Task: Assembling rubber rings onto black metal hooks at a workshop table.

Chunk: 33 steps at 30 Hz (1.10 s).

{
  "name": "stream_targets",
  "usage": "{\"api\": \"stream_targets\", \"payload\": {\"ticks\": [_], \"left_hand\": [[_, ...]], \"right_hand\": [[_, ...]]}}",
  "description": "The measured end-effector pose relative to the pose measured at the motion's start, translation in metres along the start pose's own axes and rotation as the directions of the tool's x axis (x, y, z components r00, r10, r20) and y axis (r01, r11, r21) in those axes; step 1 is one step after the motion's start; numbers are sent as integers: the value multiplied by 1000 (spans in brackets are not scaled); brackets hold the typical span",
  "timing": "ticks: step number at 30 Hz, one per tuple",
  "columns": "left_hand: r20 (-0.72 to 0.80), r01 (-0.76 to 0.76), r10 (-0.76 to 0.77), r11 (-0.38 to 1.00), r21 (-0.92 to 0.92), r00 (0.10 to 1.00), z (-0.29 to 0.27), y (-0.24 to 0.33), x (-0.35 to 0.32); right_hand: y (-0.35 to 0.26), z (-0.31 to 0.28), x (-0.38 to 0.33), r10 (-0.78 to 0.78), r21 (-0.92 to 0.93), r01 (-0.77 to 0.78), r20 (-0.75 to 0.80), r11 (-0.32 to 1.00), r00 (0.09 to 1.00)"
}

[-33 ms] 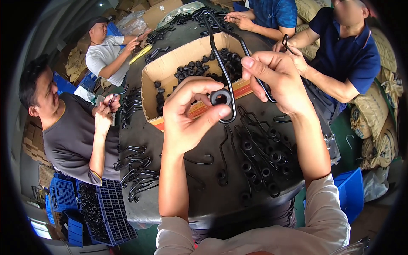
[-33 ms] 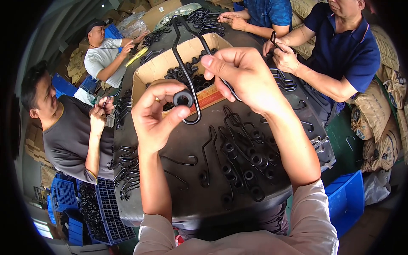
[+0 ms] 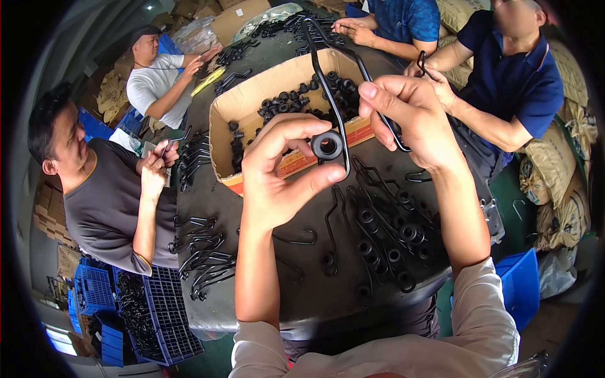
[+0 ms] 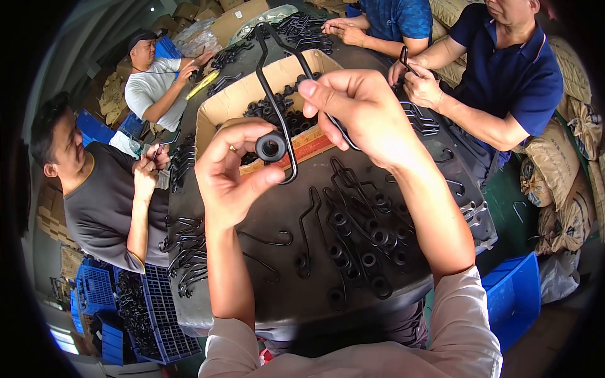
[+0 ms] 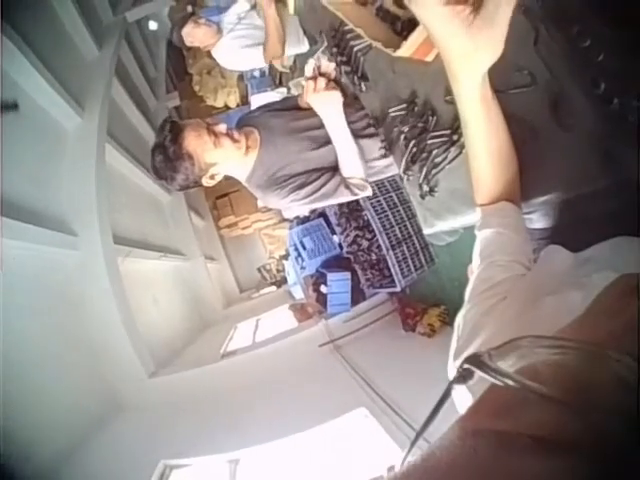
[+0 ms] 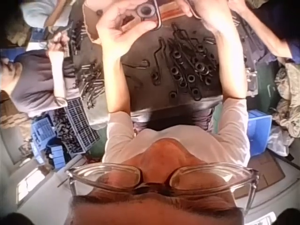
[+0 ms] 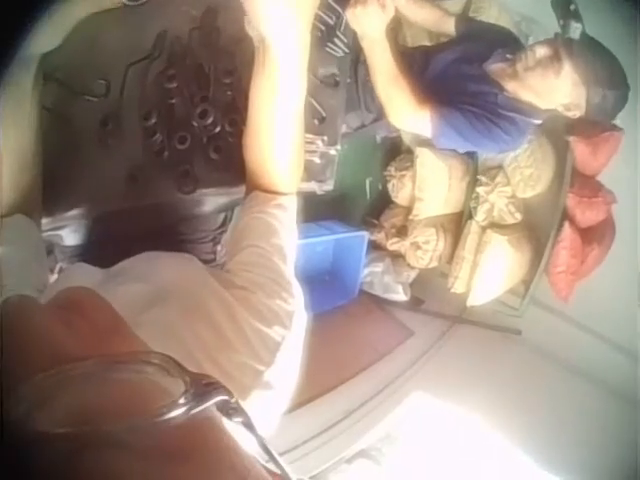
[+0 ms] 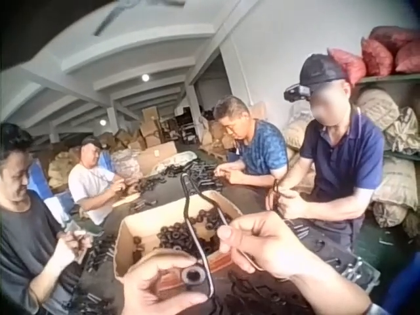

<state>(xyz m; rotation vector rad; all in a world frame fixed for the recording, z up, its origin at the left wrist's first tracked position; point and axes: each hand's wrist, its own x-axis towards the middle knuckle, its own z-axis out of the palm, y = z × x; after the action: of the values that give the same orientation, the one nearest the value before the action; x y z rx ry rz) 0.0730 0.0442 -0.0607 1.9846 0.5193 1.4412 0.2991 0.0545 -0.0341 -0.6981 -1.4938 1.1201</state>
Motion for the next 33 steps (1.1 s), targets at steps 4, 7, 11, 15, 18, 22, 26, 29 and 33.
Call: {"api": "stream_targets", "payload": {"ticks": [4,7,11,15,18,22,26,29,33], "left_hand": [[23,-82,80,990,114,997,9,5,0],[-13,-110,113,980,164,993,13,-4,-3],[-35,-136,151,953,271,988,10,1,-5],[-36,-207,225,940,269,974,11,2,-4],[-30,-223,239,938,265,970,11,1,-5],[-3,-199,205,955,222,979,7,2,-8],[13,-194,196,956,220,981,7,3,-1],[33,-76,76,997,-27,997,6,-4,2],[2,107,-109,970,-220,994,2,-7,2]], "right_hand": [[-6,-3,-2,71,191,-69,-3,979,997],[-6,-2,-1,77,238,-71,-14,969,997],[-8,-3,-2,62,236,-67,29,969,998],[-8,-3,-3,83,232,-93,52,968,995],[-9,-2,-3,107,176,-118,71,977,992],[-7,1,-2,126,236,-142,82,961,989],[-4,1,-1,85,251,-96,52,963,995],[-1,-1,0,46,239,-52,29,970,999],[-8,2,-1,45,178,-61,91,982,995]]}}
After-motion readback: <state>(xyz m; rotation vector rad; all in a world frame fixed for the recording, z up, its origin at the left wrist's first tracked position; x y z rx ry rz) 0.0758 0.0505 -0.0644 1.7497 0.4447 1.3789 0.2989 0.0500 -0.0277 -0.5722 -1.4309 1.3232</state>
